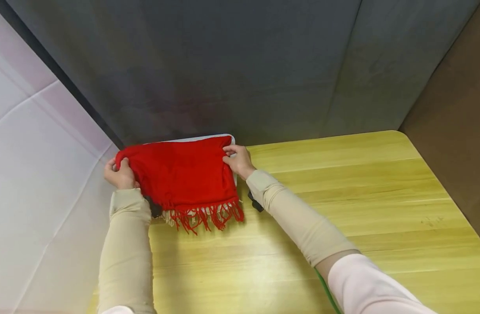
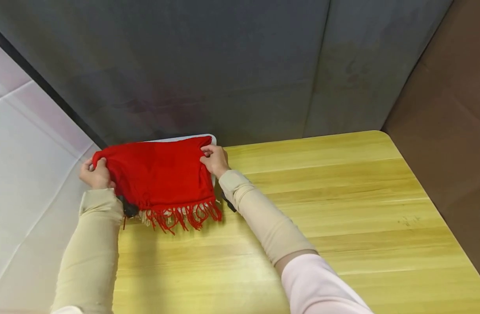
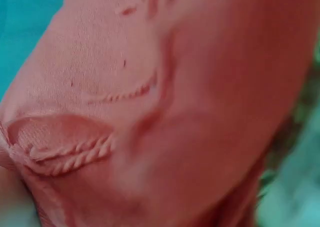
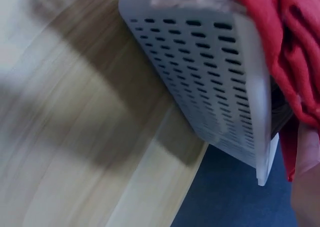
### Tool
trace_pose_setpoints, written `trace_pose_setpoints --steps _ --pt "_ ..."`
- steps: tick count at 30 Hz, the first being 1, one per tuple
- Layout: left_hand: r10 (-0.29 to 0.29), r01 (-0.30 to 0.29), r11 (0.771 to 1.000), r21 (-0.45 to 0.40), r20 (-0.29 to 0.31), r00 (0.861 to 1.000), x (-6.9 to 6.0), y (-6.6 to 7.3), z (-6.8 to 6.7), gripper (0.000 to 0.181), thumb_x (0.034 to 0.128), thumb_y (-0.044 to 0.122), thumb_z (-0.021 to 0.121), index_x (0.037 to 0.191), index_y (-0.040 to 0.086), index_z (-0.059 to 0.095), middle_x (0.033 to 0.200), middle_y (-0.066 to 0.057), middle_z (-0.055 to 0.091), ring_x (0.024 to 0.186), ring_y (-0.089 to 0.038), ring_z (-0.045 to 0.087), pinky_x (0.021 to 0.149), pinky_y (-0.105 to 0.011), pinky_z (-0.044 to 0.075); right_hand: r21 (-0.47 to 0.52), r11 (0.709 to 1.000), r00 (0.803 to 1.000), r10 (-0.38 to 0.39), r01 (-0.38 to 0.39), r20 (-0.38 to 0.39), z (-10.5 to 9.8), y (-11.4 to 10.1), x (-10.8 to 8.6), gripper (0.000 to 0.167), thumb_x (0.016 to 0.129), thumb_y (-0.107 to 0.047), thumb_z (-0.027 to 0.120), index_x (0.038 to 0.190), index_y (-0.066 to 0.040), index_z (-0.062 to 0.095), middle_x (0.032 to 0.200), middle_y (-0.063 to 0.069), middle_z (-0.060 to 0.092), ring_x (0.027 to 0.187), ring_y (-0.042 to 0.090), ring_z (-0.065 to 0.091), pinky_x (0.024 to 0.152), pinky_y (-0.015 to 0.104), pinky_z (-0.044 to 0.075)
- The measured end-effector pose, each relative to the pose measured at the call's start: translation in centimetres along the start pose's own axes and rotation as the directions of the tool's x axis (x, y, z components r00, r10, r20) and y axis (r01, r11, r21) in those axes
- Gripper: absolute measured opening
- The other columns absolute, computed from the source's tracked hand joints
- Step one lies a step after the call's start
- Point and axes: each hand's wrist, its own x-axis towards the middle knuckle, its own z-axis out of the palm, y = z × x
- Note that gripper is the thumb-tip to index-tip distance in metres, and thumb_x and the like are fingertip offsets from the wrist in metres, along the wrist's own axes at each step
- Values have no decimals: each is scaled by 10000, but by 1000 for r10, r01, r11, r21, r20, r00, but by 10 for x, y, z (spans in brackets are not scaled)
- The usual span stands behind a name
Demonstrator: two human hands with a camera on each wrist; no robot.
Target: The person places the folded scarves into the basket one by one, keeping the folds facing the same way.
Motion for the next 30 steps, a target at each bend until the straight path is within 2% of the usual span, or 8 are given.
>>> trace_pose_setpoints --steps 5,9,11,14,18,21,26,30 --pt "10 -11 1000 -27 -10 1000 -2 -5 2 123 811 25 567 891 117 572 795 2 494 726 -97 492 732 -218 400 4 1000 1000 28 -28 10 -3 2 2 269 786 -3 621 1052 -36 642 898 103 616 821 202 535 590 168 416" --pt "27 -27 999 -22 -3 1000 -1 -5 2 105 819 53 556 877 140 561 808 6 483 755 -99 481 727 -217 385 5 1000 1000 29 -29 2 -2 1 2 264 790 -10 617 1050 -42 648 903 91 621 843 195 531 628 182 427" --pt "32 -32 999 7 -3 999 0 -6 0 105 825 67 556 885 153 555 825 14 472 787 -96 470 736 -220 377 11 999 999 32 -32 5 -1 1 2 266 791 -9 615 1054 -40 646 912 93 618 859 198 529 649 187 428" --pt "-1 1 1000 30 -6 1000 1 -9 -3 119 829 70 563 907 160 554 862 24 467 827 -91 459 778 -219 378 15 999 999 40 -41 11 1 2 0 265 794 -10 612 1056 -37 646 933 93 621 844 184 529 637 179 426" --pt "-39 39 997 72 -5 999 0 -14 -6 125 833 67 559 916 160 565 884 29 461 836 -88 460 797 -219 387 2 999 999 49 -49 3 2 4 -2 255 797 -5 602 1044 -42 656 942 90 628 705 143 525 553 166 407" --pt "-47 46 993 111 6 999 -1 -16 -7 122 837 69 551 915 160 573 883 37 457 826 -83 460 800 -216 387 -19 999 999 49 -49 -16 4 7 -3 249 795 -5 598 1029 -52 666 932 80 633 626 129 519 526 162 395" --pt "-61 55 977 205 24 998 1 -19 -9 158 837 92 555 974 154 605 849 60 463 765 -51 462 779 -207 396 -30 997 997 63 -64 -43 5 10 -4 234 789 -9 614 1009 -57 676 943 71 653 722 150 582 563 168 439" --pt "-67 53 965 256 46 997 3 -19 -9 252 832 98 565 1078 109 615 798 69 481 713 -35 455 742 -188 393 -27 997 997 73 -74 -34 4 11 -5 230 791 -4 614 1008 -51 675 948 91 650 783 191 600 579 192 465"
